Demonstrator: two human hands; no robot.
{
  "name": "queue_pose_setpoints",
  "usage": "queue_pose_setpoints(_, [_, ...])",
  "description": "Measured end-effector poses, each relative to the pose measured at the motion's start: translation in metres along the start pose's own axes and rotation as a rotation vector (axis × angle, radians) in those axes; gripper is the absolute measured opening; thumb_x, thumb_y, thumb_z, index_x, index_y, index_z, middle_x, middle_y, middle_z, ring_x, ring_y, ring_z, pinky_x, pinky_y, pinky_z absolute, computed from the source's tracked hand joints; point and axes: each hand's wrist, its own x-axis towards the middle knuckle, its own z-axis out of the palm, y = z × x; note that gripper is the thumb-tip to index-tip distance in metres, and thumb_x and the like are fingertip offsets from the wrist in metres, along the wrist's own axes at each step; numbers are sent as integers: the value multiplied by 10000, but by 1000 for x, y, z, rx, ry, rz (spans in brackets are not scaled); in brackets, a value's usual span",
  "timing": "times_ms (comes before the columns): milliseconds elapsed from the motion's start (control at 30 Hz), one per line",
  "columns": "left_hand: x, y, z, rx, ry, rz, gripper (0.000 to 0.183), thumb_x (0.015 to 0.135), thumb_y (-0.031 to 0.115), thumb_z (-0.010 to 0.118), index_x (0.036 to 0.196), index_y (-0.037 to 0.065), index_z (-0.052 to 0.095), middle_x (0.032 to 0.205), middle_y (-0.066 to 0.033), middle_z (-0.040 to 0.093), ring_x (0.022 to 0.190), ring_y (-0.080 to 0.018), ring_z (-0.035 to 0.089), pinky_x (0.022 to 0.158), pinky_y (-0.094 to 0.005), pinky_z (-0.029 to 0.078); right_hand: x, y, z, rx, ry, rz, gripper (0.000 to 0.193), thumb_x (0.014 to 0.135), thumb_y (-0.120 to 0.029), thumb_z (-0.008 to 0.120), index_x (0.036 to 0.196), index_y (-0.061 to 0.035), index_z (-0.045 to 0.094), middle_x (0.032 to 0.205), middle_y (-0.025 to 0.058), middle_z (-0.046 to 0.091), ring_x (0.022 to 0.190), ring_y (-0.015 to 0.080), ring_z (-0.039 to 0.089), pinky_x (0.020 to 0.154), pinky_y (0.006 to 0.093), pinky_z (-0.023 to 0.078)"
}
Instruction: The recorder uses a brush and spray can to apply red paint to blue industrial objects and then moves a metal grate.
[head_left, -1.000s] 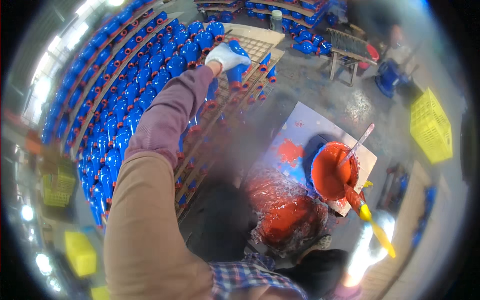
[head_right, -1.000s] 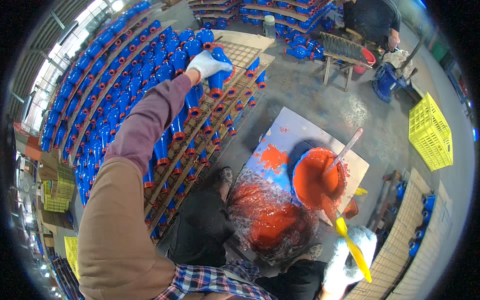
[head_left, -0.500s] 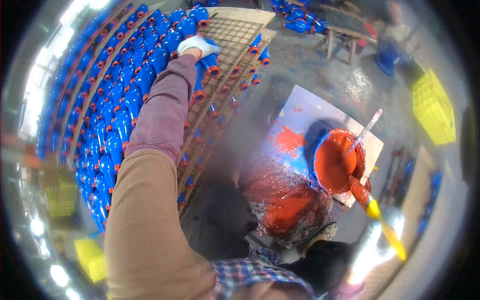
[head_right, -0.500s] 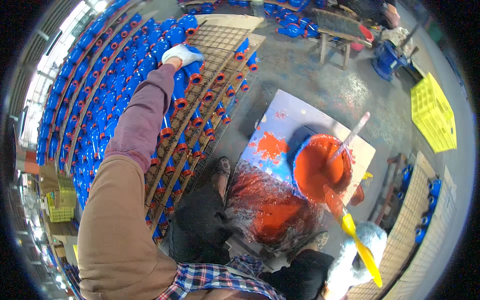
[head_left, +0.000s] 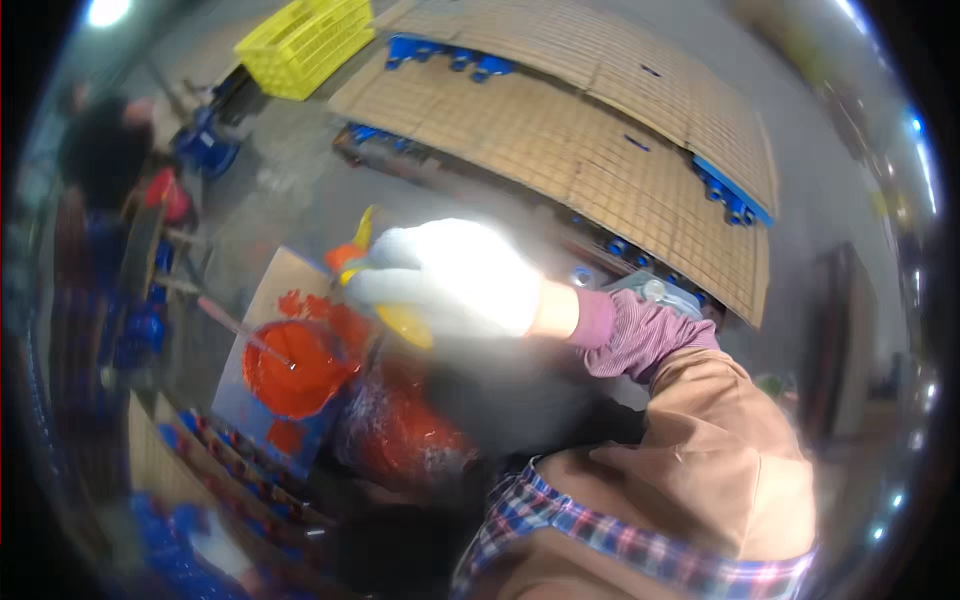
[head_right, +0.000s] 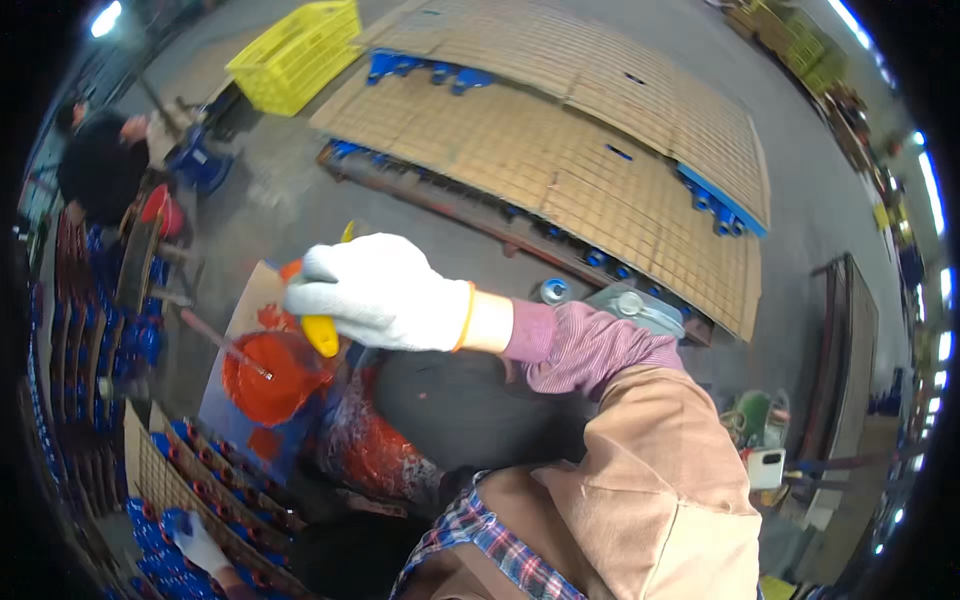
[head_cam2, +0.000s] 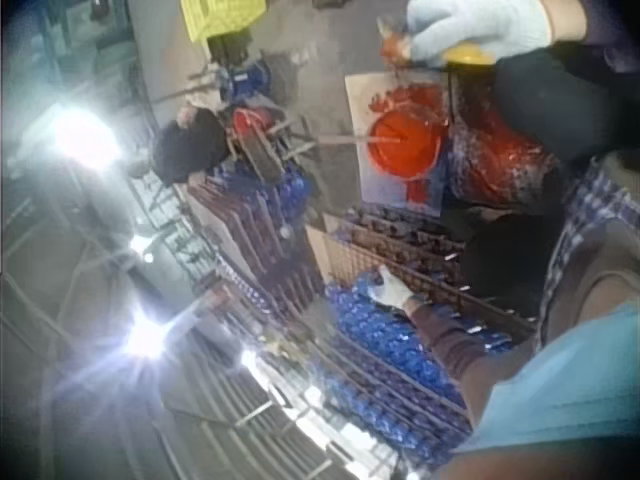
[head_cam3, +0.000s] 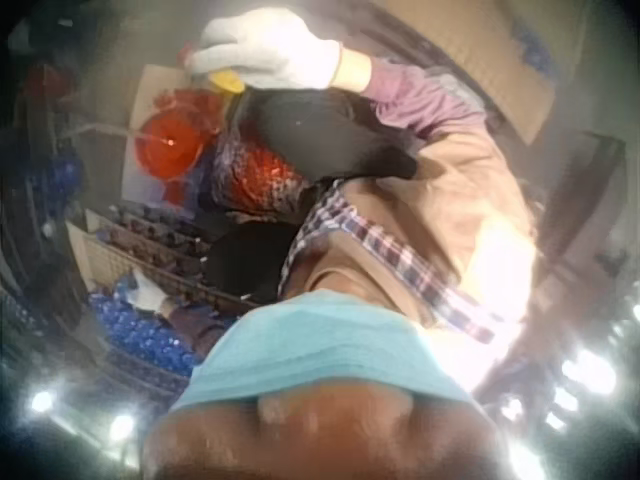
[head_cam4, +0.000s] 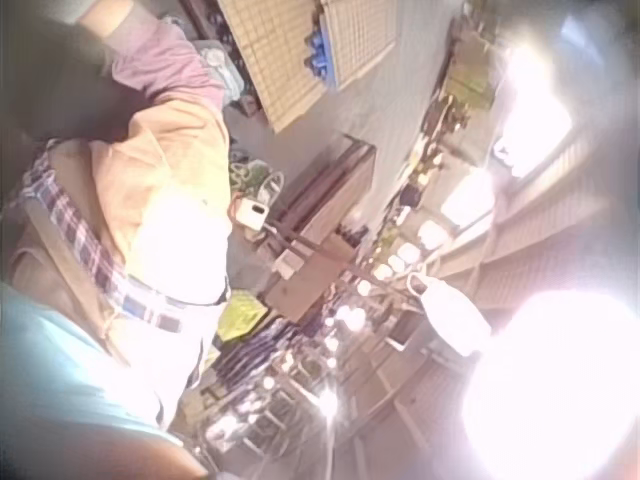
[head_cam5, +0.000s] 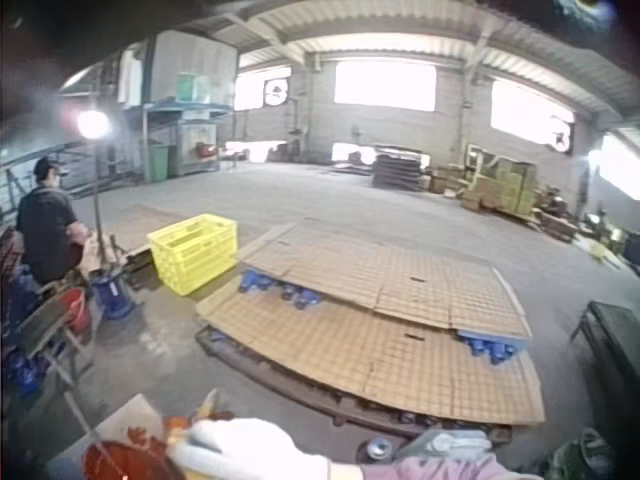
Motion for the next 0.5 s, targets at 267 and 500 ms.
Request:
queue_pose_setpoints(267, [-140, 75, 19, 68, 185, 201, 497, 819, 386, 833, 1020, -50, 703, 1009, -244, 684, 890, -381, 642, 841, -509, 528, -180, 95, -140, -332, -562, 529, 296, 865, -184, 617, 1143, -286, 617, 862, 86, 650, 730, 318, 670, 593, 419, 521])
queue_pose_setpoints(500, [-193, 20, -8, 46, 225, 93, 344, 804, 241, 844, 896, -59, 703, 846, -181, 708, 706, -285, 625, 681, -455, 547, -385, 192, -283, -773, -1091, 826, 341, 971, -371, 526, 1257, -204, 604, 987, 172, 679, 936, 391, 679, 792, 467, 553])
